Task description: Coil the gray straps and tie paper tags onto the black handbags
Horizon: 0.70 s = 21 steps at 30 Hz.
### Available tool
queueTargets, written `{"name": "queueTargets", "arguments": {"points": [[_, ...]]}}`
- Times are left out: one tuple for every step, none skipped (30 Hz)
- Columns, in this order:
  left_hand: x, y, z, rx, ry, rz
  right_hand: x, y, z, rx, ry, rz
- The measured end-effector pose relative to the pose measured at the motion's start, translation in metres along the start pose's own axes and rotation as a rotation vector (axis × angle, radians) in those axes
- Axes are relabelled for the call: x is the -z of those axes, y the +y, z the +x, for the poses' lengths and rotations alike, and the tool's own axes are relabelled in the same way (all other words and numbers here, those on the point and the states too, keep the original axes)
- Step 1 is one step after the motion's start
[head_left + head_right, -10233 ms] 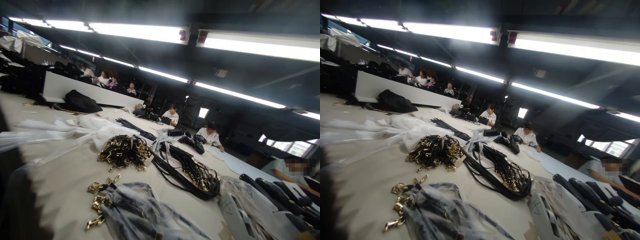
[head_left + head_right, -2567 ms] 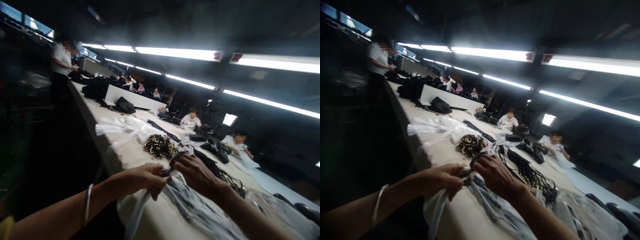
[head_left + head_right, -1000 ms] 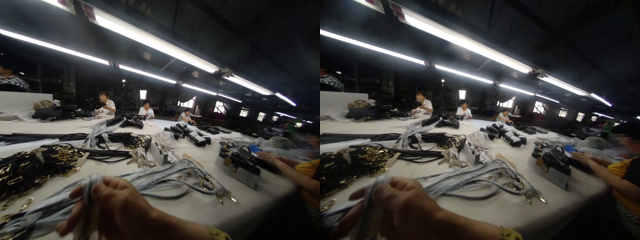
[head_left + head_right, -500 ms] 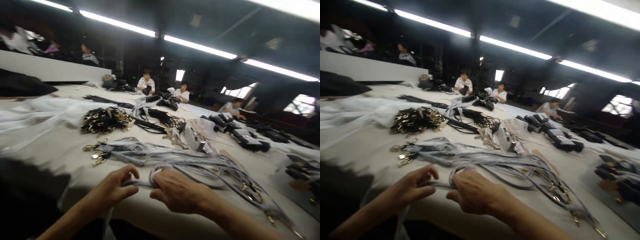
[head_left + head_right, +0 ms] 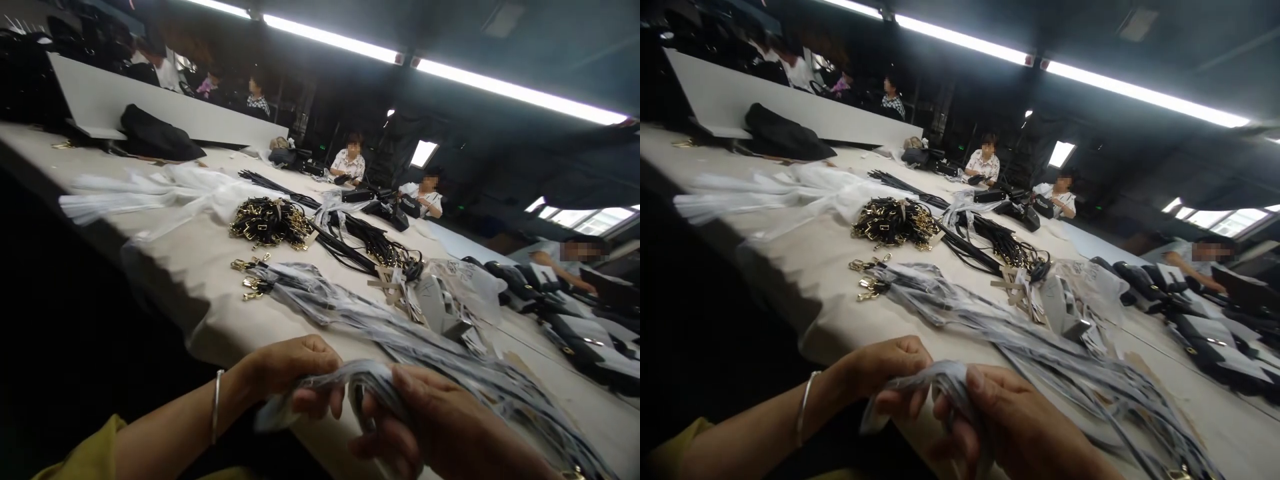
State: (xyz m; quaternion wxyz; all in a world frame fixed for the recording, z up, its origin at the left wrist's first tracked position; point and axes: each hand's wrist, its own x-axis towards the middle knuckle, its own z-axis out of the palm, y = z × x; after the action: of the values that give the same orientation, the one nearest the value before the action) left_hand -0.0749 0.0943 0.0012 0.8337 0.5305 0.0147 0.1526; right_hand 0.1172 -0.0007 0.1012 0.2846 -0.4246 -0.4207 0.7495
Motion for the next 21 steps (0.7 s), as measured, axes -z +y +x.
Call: {"name": "queueTargets", "arguments": {"points": [[0.001,-0.003,0.001,-0.053,0.021,-0.079,-0.005,-0.004,0.0,0.024,-0.013,0.059],[0.002,-0.006,0.003,-0.12,0.058,-0.135,-0.009,-0.009,-0.001,0.047,-0.015,0.117],[0.003,-0.009,0.004,-0.193,0.101,-0.17,-0.014,-0.014,-0.001,0.077,-0.012,0.176],[0.004,-0.011,0.005,-0.262,0.144,-0.183,-0.017,-0.02,-0.002,0.115,-0.002,0.238],[0.005,-0.013,0.006,-0.319,0.186,-0.178,-0.019,-0.025,-0.003,0.165,0.02,0.305],[0.005,-0.015,0.007,-0.353,0.225,-0.15,-0.02,-0.031,-0.004,0.223,0.05,0.372],[0.004,-0.017,0.007,-0.367,0.267,-0.1,-0.021,-0.036,-0.004,0.288,0.08,0.432],[0.001,-0.019,0.008,-0.369,0.315,-0.027,-0.02,-0.041,-0.003,0.355,0.111,0.474],[-0.002,-0.021,0.008,-0.366,0.363,0.062,-0.02,-0.045,-0.002,0.422,0.142,0.496],[-0.006,-0.024,0.009,-0.362,0.403,0.152,-0.02,-0.048,-0.001,0.479,0.174,0.505],[-0.011,-0.026,0.011,-0.355,0.431,0.224,-0.02,-0.051,0.001,0.525,0.208,0.502],[-0.016,-0.027,0.012,-0.352,0.444,0.269,-0.02,-0.053,0.004,0.558,0.24,0.491],[-0.019,-0.029,0.015,-0.351,0.444,0.28,-0.02,-0.054,0.006,0.579,0.274,0.476],[-0.022,-0.031,0.018,-0.347,0.431,0.259,-0.02,-0.055,0.008,0.587,0.306,0.453],[-0.024,-0.033,0.021,-0.346,0.42,0.214,-0.02,-0.057,0.009,0.587,0.333,0.42],[-0.024,-0.035,0.025,-0.346,0.415,0.158,-0.019,-0.058,0.01,0.586,0.355,0.371],[-0.023,-0.038,0.029,-0.347,0.419,0.097,-0.018,-0.06,0.009,0.589,0.372,0.309],[-0.021,-0.042,0.032,-0.355,0.433,0.036,-0.016,-0.063,0.008,0.589,0.385,0.234],[-0.018,-0.045,0.034,-0.367,0.458,-0.023,-0.014,-0.066,0.006,0.595,0.399,0.154],[-0.015,-0.048,0.036,-0.382,0.482,-0.068,-0.012,-0.068,0.004,0.611,0.419,0.077],[-0.012,-0.051,0.037,-0.395,0.499,-0.094,-0.01,-0.071,0.001,0.635,0.447,0.011]]}}
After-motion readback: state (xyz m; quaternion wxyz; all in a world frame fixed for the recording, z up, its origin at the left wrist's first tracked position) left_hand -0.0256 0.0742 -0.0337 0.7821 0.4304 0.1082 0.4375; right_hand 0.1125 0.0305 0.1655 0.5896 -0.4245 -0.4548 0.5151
